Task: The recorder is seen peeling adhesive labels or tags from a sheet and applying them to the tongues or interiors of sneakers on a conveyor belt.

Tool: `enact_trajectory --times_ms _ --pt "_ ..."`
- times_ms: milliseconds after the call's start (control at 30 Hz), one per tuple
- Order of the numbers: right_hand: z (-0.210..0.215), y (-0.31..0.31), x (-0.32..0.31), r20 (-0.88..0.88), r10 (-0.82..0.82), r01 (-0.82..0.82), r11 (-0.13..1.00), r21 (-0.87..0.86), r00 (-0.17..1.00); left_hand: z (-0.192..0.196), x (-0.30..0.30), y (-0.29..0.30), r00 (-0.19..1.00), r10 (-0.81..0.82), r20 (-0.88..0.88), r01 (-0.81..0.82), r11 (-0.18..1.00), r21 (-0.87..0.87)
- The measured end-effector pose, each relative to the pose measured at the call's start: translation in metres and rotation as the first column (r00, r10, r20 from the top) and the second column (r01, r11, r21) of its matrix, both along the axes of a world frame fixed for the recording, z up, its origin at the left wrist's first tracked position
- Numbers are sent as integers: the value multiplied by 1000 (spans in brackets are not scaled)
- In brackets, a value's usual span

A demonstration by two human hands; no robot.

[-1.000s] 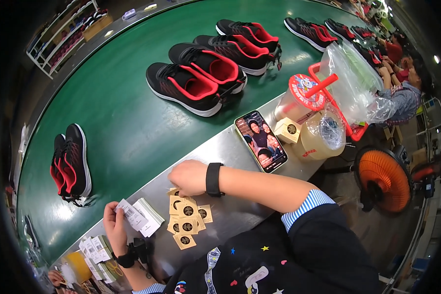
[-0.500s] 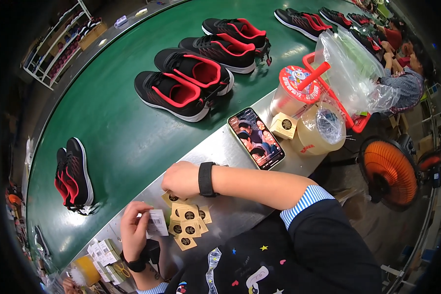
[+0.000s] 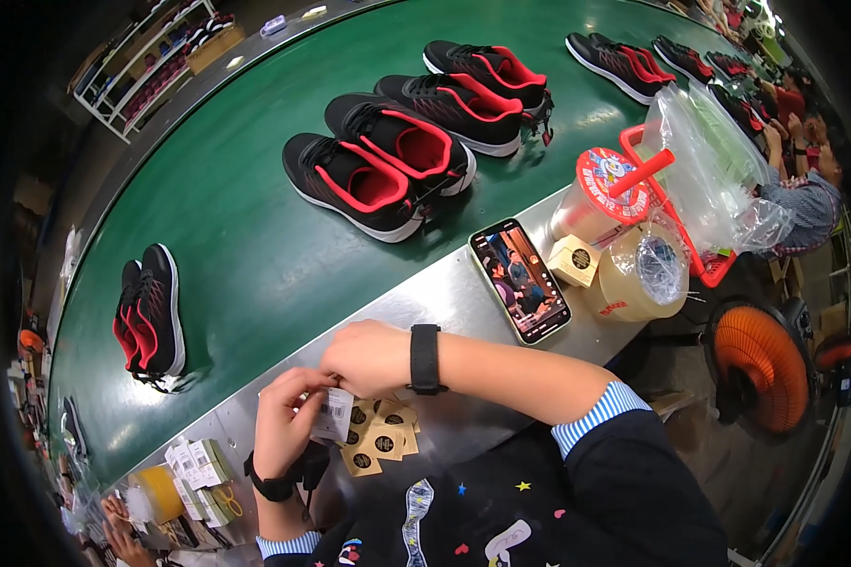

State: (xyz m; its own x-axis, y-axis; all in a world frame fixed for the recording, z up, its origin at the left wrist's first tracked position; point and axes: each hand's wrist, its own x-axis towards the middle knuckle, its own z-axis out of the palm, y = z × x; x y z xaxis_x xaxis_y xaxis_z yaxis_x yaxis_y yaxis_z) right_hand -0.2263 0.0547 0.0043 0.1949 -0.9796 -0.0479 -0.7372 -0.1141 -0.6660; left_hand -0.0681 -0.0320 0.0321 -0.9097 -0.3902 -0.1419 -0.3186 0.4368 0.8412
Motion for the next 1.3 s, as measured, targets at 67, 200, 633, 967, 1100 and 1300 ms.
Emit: enact_trajectory --times_ms 67,200,633,967,1100,1300 --pt "-3 2 0 76 -31 32 999 -17 997 -5 1 -4 1000 -8 -8 8 1000 9" --pt "-12 4 2 94 -95 96 995 -8 991 -12 4 -5 1000 22 11 -23 999 49" --pt "5 8 1 428 -378 469 874 -127 821 -20 10 -5 896 423 -130 -352 860 370" --pt "14 10 25 586 -330 511 842 -172 740 -17 11 -1 837 498 -226 -402 841 363" --pt "10 5 32 513 -354 540 796 -274 782 -16 10 2 865 456 -211 -388 873 297" --pt "6 6 31 477 -389 560 774 -294 788 -19 10 7 836 482 -262 -390 858 333"
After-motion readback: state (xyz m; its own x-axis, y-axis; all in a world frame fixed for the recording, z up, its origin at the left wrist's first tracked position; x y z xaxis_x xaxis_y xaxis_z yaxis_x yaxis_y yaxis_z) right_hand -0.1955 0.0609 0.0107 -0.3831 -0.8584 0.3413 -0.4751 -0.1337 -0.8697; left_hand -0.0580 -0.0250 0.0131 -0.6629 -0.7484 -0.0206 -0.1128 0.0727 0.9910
